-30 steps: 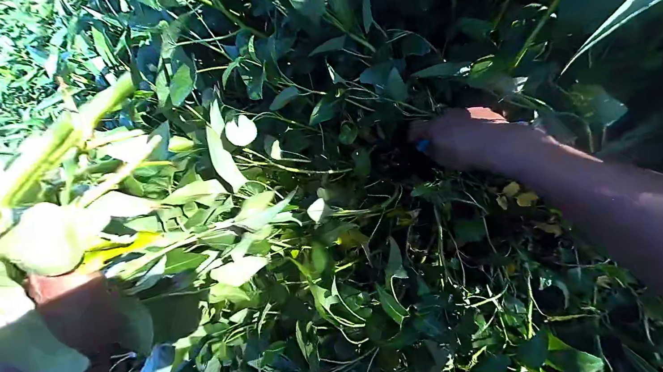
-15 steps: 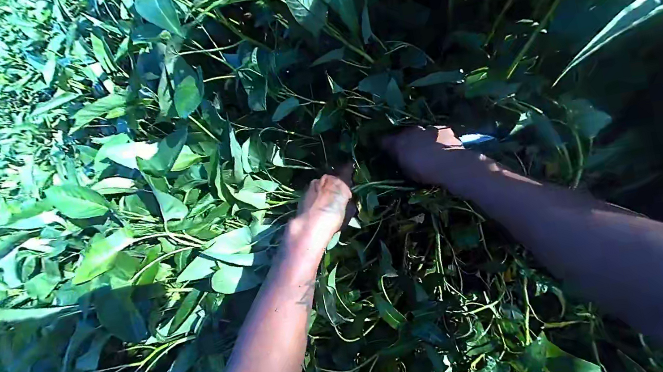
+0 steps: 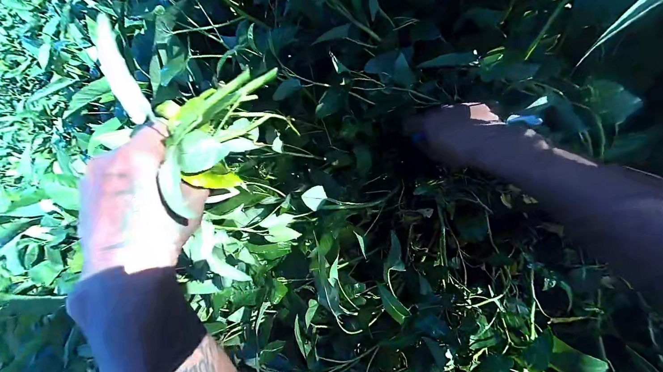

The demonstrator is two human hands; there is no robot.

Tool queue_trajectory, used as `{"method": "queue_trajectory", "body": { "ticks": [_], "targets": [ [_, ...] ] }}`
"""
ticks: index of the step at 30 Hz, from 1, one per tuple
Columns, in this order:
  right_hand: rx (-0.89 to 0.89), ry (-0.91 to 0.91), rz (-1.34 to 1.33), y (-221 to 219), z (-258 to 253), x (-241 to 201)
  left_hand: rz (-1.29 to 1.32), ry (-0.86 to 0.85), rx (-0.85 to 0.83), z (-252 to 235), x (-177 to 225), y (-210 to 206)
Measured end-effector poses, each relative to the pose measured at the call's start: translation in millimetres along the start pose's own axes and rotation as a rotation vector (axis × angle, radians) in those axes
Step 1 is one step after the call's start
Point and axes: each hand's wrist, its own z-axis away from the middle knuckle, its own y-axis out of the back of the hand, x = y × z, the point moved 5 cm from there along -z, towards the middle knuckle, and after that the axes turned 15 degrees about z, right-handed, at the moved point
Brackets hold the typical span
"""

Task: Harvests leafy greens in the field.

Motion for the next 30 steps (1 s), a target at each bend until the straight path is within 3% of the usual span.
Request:
{"method": "queue_trajectory", "body": {
  "ticks": [2, 3, 4, 7, 9, 11, 14, 18, 23, 28, 30],
  "targets": [
    [-0.011, -0.01, 0.0, -2.6, 0.7, -0.1, -0.129, -0.078, 0.216, 0.7, -47.0, 10.7],
    [-0.023, -0.015, -0.004, -3.4, 0.2, -1.3, -0.141, -0.1, 0.254, 1.7, -48.6, 10.3],
    [-0.034, -0.019, -0.005, -4.5, -1.4, -3.1, -0.104, -0.11, 0.206, 5.5, -24.3, 9.1],
    [-0.05, 0.0, -0.032, -8.4, -8.3, -11.6, 0.038, -0.096, -0.27, 12.1, 89.1, -40.7],
    [-0.057, 0.008, -0.065, -13.9, -16.6, -16.6, 0.059, -0.114, -0.651, 10.6, 114.2, -118.3],
    [-0.066, -0.041, -0.028, -15.4, -20.2, -18.5, 0.076, -0.092, -0.813, 15.1, 106.1, -193.2],
    [-0.042, -0.065, -0.01, -19.7, -26.6, -19.8, 0.09, -0.005, -0.798, 24.3, 98.0, -235.7],
    [-0.055, -0.044, 0.015, -24.1, -30.0, -28.9, 0.145, -0.057, -0.651, 23.2, 106.3, -227.7],
    [-0.055, -0.014, 0.058, -21.9, -34.3, -48.0, 0.227, -0.129, -0.609, 17.2, 105.1, -219.4],
    [-0.057, -0.059, 0.1, -15.9, -29.8, -31.3, 0.041, -0.02, -0.684, 25.6, 103.3, -195.3],
    [-0.027, -0.049, 0.095, -12.8, -31.2, -24.2, -0.051, -0.1, -0.621, 21.9, 101.5, -202.6]
  ]
}}
